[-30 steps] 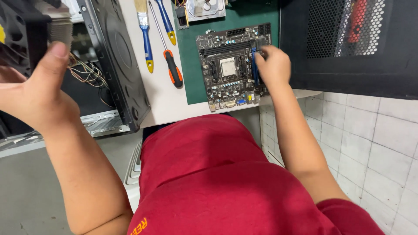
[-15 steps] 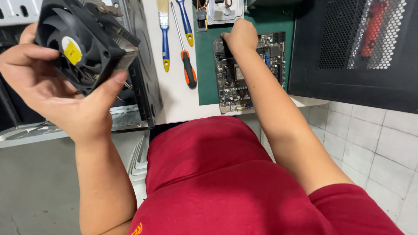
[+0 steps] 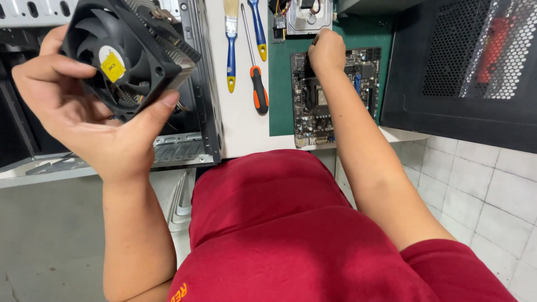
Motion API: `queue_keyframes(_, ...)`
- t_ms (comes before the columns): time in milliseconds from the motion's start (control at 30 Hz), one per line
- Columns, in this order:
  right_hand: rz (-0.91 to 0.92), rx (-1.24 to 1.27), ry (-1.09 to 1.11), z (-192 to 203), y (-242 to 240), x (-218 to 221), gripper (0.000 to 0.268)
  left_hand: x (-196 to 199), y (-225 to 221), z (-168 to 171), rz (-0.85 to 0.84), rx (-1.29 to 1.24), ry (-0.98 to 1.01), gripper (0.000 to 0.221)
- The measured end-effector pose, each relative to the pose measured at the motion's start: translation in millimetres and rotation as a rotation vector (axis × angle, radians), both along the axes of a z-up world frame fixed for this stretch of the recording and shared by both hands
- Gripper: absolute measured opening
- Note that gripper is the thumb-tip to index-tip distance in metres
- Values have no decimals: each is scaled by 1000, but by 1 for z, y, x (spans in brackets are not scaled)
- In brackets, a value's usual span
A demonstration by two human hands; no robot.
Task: Removing a motherboard and CPU fan from a desktop computer case using a screwdriver and then cleaning the interior with a brush.
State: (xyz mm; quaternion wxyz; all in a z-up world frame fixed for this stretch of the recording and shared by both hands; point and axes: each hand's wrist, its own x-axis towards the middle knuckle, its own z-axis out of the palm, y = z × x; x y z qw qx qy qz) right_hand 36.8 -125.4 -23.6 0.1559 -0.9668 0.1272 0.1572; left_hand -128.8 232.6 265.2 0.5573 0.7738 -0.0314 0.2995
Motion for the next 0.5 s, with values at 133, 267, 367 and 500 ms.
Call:
queue_keyframes(133, 21, 6, -16, 1, 3, -2, 7, 0, 4, 1, -10, -9, 12, 60)
queue_keyframes(267, -32, 83, -33, 9, 9, -8, 7, 1, 7, 1, -5, -12, 32, 60)
queue_keyframes(367, -50, 114, -62, 4, 6, -13, 6, -1, 11, 0, -10, -11, 45, 61)
queue_keyframes(500, -57, 101, -57, 4, 3, -8, 14, -1, 14, -2, -18, -11, 36, 60)
